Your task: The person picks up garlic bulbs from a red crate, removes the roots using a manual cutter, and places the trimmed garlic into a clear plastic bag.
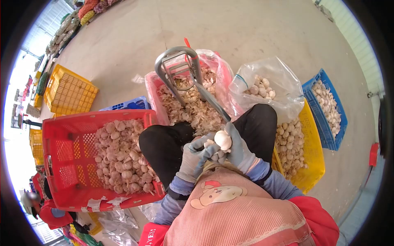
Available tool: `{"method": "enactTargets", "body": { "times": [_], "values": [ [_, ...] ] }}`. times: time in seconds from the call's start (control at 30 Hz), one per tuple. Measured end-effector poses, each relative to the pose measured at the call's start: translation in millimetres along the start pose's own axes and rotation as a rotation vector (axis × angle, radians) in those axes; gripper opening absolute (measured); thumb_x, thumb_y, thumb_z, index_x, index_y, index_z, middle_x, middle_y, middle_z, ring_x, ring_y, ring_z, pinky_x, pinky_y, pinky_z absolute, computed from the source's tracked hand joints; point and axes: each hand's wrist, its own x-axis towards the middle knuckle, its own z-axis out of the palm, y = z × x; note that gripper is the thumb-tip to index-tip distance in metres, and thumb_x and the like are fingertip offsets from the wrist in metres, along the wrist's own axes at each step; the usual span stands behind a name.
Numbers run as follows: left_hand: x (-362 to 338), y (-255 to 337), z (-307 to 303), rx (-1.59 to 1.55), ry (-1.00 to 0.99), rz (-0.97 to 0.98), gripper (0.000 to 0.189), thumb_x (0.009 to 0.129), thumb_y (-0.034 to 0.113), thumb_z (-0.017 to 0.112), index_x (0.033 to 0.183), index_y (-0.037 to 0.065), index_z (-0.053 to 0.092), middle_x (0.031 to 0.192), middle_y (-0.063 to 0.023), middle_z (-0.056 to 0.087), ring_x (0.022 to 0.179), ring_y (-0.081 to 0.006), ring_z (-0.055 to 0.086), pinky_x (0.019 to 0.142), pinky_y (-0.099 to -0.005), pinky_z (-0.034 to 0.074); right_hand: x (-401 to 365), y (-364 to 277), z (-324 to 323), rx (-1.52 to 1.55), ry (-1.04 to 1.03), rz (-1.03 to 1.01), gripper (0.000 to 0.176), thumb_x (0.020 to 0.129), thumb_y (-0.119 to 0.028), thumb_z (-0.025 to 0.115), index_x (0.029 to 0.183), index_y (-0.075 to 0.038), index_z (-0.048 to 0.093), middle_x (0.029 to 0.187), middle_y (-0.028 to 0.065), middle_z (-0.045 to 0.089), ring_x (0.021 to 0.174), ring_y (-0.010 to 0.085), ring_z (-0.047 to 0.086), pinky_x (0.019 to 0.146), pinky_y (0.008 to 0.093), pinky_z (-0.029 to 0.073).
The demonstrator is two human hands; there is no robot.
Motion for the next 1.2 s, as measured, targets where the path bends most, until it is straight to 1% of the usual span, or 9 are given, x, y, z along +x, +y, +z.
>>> {"method": "enactTargets", "body": {
  "times": [0.07,0.13,0.2,0.23,0.27,0.33,0.43,0.9,1.2],
  "values": [
    [6,-2,-4,0.168,-0.001,0.009,0.037,0.088,0.016,0.073,0.119,-0.002,0.064,0.096,-0.003,0.068,0.085,-0.0111,0.065,0.075,-0.0244,0.052,-3,-8,-2,-0.01,0.05,0.002,0.071,0.097,-0.067,0.036,0.091,-0.004,0.067,0.065,0.0035,0.063,0.057,0.0134,0.061,0.052,0.0245,0.047],
    [11,0,-13,0.689,0.116,0.332,0.04,0.087,0.009,0.068,0.125,-0.002,0.062,0.112,-0.0072,0.065,0.093,-0.0128,0.063,0.077,-0.0264,0.053,-5,-16,-11,-0.044,0.087,0.014,0.067,0.098,-0.063,0.042,0.092,-0.001,0.068,0.069,0.0046,0.065,0.059,0.0145,0.062,0.054,0.0264,0.049],
    [9,13,-6,0.971,0.199,0.525,0.055,0.084,0.005,0.071,0.136,-0.003,0.052,0.13,-0.0109,0.058,0.107,-0.0161,0.061,0.085,-0.0285,0.053,0,-12,-17,-0.342,0.19,-0.261,0.053,0.099,-0.048,0.05,0.095,0.001,0.068,0.076,0.0052,0.068,0.063,0.0143,0.063,0.057,0.0281,0.051],
    [10,9,-5,0.748,0.106,0.434,0.06,0.084,0.005,0.072,0.138,-0.003,0.049,0.13,-0.011,0.058,0.109,-0.0165,0.06,0.088,-0.029,0.052,5,-6,-22,-0.489,0.242,-0.396,0.045,0.1,-0.041,0.054,0.097,0.002,0.068,0.08,0.0056,0.069,0.065,0.0143,0.064,0.059,0.029,0.052],
    [10,3,-5,0.524,0.017,0.341,0.064,0.083,0.004,0.074,0.141,-0.003,0.046,0.131,-0.011,0.058,0.11,-0.0169,0.06,0.091,-0.0295,0.052,15,6,-39,-1.283,0.215,-0.881,0.022,0.096,-0.016,0.061,0.104,0.003,0.069,0.09,0.0056,0.07,0.074,0.0119,0.063,0.066,0.0281,0.051],
    [14,-9,-3,0.093,-0.012,0.072,0.076,0.08,0.005,0.079,0.145,-0.002,0.041,0.134,-0.0101,0.057,0.117,-0.0173,0.058,0.099,-0.0306,0.048,5,3,-16,-0.779,0.181,-0.622,0.019,0.095,-0.01,0.06,0.107,0.002,0.069,0.092,0.006,0.07,0.078,0.0104,0.062,0.069,0.0265,0.051],
    [14,-24,-11,-0.228,-0.048,0.186,0.075,0.081,0.005,0.078,0.145,0.0,0.041,0.132,-0.0089,0.059,0.119,-0.0165,0.057,0.101,-0.0301,0.047,-3,-6,-3,-0.503,0.087,-0.462,0.022,0.094,-0.01,0.063,0.113,0.0,0.069,0.092,0.0073,0.07,0.081,0.0093,0.061,0.073,0.0249,0.049],
    [5,-16,-4,0.664,0.137,0.607,0.052,0.076,0.0,0.075,0.127,0.004,0.063,0.112,-0.0138,0.066,0.103,-0.0253,0.065,0.087,-0.0326,0.052,-19,-21,-3,-0.324,-0.038,-0.118,0.046,0.093,-0.028,0.071,0.123,0.005,0.061,0.105,0.007,0.068,0.092,0.0106,0.062,0.081,0.0252,0.052],
    [0,8,7,0.742,0.173,0.654,0.052,0.076,-0.003,0.063,0.128,0.007,0.062,0.125,-0.0209,0.057,0.112,-0.0358,0.06,0.094,-0.0388,0.05,-33,-44,-22,-0.589,0.178,-0.312,0.038,0.08,-0.014,0.065,0.113,0.005,0.066,0.098,0.009,0.07,0.086,0.0135,0.065,0.079,0.028,0.054]
  ]
}}
